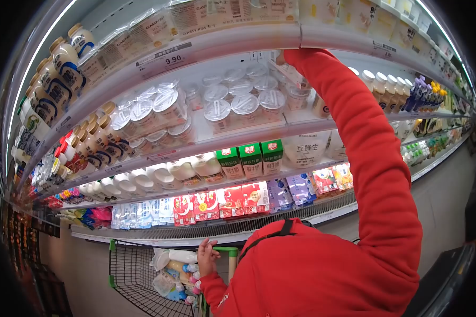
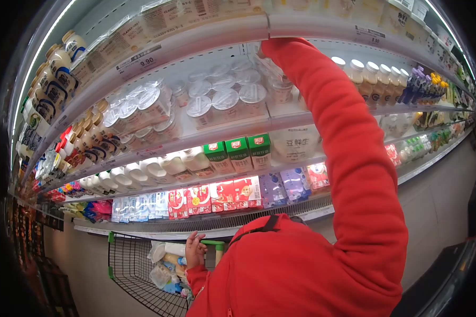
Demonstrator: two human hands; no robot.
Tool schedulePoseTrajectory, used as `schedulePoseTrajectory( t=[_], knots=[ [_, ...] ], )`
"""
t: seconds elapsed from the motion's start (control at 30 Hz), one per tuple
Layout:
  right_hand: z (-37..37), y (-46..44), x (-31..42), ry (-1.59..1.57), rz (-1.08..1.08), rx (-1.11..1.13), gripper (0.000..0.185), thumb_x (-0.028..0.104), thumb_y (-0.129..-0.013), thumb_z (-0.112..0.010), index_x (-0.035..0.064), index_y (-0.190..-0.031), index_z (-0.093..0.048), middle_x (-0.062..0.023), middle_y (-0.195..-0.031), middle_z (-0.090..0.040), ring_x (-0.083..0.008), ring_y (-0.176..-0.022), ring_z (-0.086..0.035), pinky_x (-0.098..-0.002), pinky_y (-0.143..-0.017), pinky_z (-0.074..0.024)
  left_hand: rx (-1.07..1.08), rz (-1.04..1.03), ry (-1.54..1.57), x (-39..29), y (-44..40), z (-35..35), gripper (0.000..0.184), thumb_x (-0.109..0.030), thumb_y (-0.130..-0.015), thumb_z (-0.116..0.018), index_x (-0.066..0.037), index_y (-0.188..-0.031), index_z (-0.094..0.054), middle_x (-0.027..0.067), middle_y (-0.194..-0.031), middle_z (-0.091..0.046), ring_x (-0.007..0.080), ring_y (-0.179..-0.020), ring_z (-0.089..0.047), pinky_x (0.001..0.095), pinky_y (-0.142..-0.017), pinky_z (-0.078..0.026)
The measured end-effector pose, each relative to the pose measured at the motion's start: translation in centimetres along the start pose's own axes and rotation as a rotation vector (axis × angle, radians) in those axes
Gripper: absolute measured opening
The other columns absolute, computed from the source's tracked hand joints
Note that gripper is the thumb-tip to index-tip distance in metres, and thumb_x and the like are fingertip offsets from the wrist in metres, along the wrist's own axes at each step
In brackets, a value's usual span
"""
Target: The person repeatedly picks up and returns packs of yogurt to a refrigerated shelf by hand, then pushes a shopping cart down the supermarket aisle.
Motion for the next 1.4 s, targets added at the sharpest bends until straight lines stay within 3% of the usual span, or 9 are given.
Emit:
schedulePoseTrajectory(
  t=[0.3,0.47,0.67,0.8,0.93,1.07,1.17,1.27,1.4],
  knots=[
    [2.7,3.6,6.7,-0.251,0.375,0.541,0.082,0.044,-0.069,-0.073,0.0079,-0.136,-0.043,-0.021,-0.129,-0.052,-0.0342,-0.12,-0.049,-0.0349,-0.1,-0.0381,0.007,-0.015,-0.059,0.5,0.0,0.0,0.037,-0.015,-0.093,-0.055,-0.004,-0.126,-0.045,0.0141,-0.112,-0.059,0.0093,-0.064,-0.058,0.0228,-0.058,-0.05],
    [2.2,5.5,11.1,-0.562,0.727,0.694,0.088,0.025,-0.068,-0.076,0.0199,-0.144,-0.033,-0.0196,-0.135,-0.047,-0.0349,-0.122,-0.047,-0.0397,-0.101,-0.038,0.007,-0.01,-0.088,0.3,0.1,-0.3,0.037,-0.013,-0.093,-0.054,-0.003,-0.127,-0.044,0.0124,-0.111,-0.059,0.0078,-0.065,-0.057,0.0219,-0.06,-0.049],
    [3.3,6.0,12.4,-0.335,0.634,0.812,0.089,0.014,-0.071,-0.076,0.0209,-0.146,-0.029,-0.0154,-0.142,-0.041,-0.031,-0.128,-0.042,-0.0381,-0.104,-0.0363,0.007,-0.034,-0.122,0.6,-0.2,-0.3,0.036,-0.013,-0.093,-0.053,-0.003,-0.127,-0.045,0.0111,-0.111,-0.06,0.0073,-0.064,-0.056,0.0213,-0.06,-0.049],
    [1.9,5.0,12.2,-0.508,0.664,0.677,0.086,0.016,-0.069,-0.075,0.0177,-0.144,-0.034,-0.0185,-0.136,-0.047,-0.0323,-0.125,-0.045,-0.0375,-0.102,-0.0378,-0.003,-0.035,-0.083,0.5,0.0,-0.3,0.035,-0.014,-0.093,-0.053,-0.003,-0.126,-0.047,0.0116,-0.11,-0.06,0.0078,-0.063,-0.055,0.0219,-0.059,-0.049],
    [-0.4,3.1,11.8,-0.331,0.437,0.638,0.089,0.016,-0.068,-0.076,0.0188,-0.145,-0.031,-0.0158,-0.143,-0.039,-0.0318,-0.131,-0.037,-0.037,-0.106,-0.0318,-0.01,-0.013,-0.034,0.8,-0.4,0.1,0.033,-0.013,-0.093,-0.053,-0.003,-0.124,-0.046,0.0134,-0.109,-0.06,0.0109,-0.061,-0.057,0.0245,-0.055,-0.049],
    [-1.7,2.1,11.2,-0.267,0.599,0.591,0.088,0.015,-0.068,-0.077,0.0215,-0.144,-0.034,-0.0126,-0.145,-0.037,-0.0302,-0.133,-0.035,-0.0372,-0.108,-0.0287,-0.016,-0.024,-0.046,0.7,-0.4,0.0,0.033,-0.013,-0.093,-0.052,-0.002,-0.124,-0.047,0.0136,-0.109,-0.06,0.0096,-0.061,-0.056,0.0236,-0.056,-0.048],
    [-3.7,1.7,10.2,-0.446,0.679,0.617,0.079,0.016,-0.074,-0.071,0.0155,-0.144,-0.035,-0.0151,-0.143,-0.039,-0.0308,-0.131,-0.037,-0.0356,-0.107,-0.0282,-0.027,-0.023,-0.063,0.7,-0.3,-0.1,0.033,-0.013,-0.094,-0.052,-0.002,-0.124,-0.047,0.0133,-0.109,-0.06,0.0091,-0.061,-0.055,0.0229,-0.056,-0.048],
    [-5.4,1.2,9.9,-0.565,0.658,0.61,0.085,0.011,-0.069,-0.075,0.0225,-0.143,-0.036,-0.0117,-0.146,-0.037,-0.0293,-0.134,-0.034,-0.0354,-0.109,-0.028,-0.024,-0.033,-0.079,0.7,-0.2,-0.2,0.033,-0.014,-0.094,-0.052,-0.002,-0.124,-0.047,0.0132,-0.109,-0.06,0.0091,-0.06,-0.055,0.0228,-0.056,-0.047],
    [-3.2,1.9,10.9,-0.448,0.572,0.644,0.084,0.017,-0.069,-0.075,0.0179,-0.143,-0.036,-0.0126,-0.144,-0.039,-0.0302,-0.133,-0.036,-0.0356,-0.108,-0.0301,-0.018,-0.032,-0.052,0.7,-0.2,-0.2,0.033,-0.014,-0.094,-0.052,-0.002,-0.124,-0.047,0.0131,-0.108,-0.061,0.0091,-0.06,-0.055,0.0225,-0.055,-0.047]
  ],
)
Point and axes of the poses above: each hand's wrist, its own y-axis away from the middle knuckle, its own z-axis out of the back of the hand, x = y × z, the point moved 4 cm from there along -y, towards the middle knuckle
